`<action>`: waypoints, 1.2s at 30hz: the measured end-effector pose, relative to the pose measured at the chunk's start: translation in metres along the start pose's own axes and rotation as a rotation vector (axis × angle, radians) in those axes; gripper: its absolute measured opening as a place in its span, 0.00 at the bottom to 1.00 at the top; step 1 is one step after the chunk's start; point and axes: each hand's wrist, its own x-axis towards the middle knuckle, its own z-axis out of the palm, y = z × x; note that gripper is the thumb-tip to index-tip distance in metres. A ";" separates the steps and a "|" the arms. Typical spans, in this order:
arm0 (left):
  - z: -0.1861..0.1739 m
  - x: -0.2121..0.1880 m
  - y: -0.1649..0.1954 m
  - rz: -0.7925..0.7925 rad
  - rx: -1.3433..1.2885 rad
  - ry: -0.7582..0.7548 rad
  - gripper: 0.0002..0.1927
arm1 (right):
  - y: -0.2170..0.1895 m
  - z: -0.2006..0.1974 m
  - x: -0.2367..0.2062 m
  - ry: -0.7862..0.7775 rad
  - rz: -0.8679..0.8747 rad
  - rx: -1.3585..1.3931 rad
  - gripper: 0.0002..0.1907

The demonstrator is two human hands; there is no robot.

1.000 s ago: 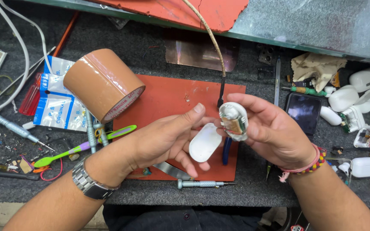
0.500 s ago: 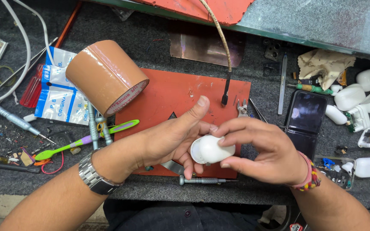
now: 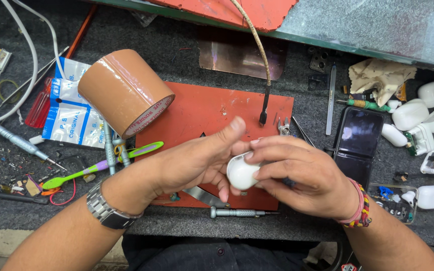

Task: The person opens a white wireless earbud case, removes an earbud, and uses a screwdriver and tweezers to adjust internal components. They then use a soldering iron to work on the earbud's circuitry before placing it back in the case.

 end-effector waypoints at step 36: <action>0.015 -0.019 0.016 0.475 -0.042 0.121 0.42 | 0.003 0.007 0.010 0.228 -0.035 -0.010 0.30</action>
